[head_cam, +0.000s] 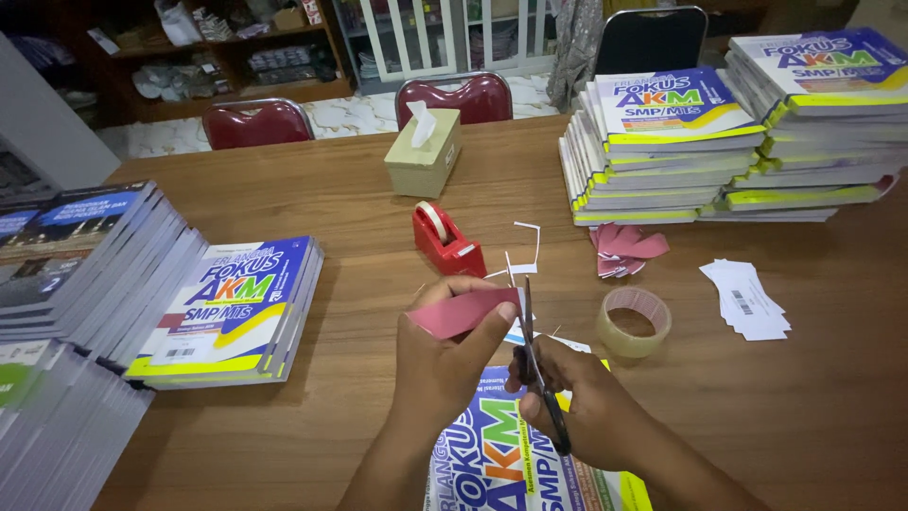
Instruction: Labeling library books with identifying strips and barcode labels using tape and scissors.
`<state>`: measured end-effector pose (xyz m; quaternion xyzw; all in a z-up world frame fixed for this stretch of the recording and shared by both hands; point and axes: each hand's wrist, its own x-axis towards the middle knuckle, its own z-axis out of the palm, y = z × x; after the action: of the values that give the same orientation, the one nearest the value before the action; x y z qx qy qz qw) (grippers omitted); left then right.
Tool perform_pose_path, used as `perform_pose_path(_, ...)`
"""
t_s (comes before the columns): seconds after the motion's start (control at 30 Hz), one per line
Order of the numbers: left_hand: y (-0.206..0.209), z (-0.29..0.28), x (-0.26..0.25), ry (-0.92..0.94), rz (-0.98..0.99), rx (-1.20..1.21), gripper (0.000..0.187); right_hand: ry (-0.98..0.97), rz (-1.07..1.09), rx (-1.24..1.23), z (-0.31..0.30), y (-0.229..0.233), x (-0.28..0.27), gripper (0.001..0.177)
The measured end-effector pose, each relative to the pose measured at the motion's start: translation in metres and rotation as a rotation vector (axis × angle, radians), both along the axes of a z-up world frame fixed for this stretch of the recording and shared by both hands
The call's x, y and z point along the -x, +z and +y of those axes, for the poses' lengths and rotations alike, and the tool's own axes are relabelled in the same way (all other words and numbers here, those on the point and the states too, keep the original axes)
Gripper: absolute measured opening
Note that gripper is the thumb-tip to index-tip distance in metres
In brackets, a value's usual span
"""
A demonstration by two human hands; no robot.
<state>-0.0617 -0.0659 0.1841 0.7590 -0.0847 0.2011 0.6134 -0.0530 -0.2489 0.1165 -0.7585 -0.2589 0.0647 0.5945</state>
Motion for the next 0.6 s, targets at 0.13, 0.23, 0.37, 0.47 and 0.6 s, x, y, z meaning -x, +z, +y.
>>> perform_pose_path(0.13, 0.0001, -0.0012, 0.0004, -0.016, 0.0, 0.017, 0.022, -0.012, -0.018, 0.025, -0.0005, 0.0003, -0.0003, 0.048)
perform_pose_path(0.23, -0.0008, -0.0021, 0.0006, -0.053, 0.004, 0.069, 0.02, -0.01, -0.03, 0.003, -0.0007, -0.0013, -0.0012, 0.05)
perform_pose_path(0.37, -0.0026, -0.0024, 0.0005, -0.067, -0.042, 0.067, 0.019, -0.01, -0.002, 0.016, -0.0015, -0.004, -0.0025, 0.047)
perform_pose_path(0.47, -0.0034, -0.0024, 0.0008, -0.071, -0.015, 0.087, 0.02, 0.001, -0.028, -0.02, -0.0014, -0.0044, -0.0024, 0.046)
perform_pose_path(0.6, -0.0056, -0.0017, -0.0003, -0.064, 0.002, 0.082, 0.023, -0.005, -0.037, -0.006, -0.0012, -0.0042, -0.0022, 0.048)
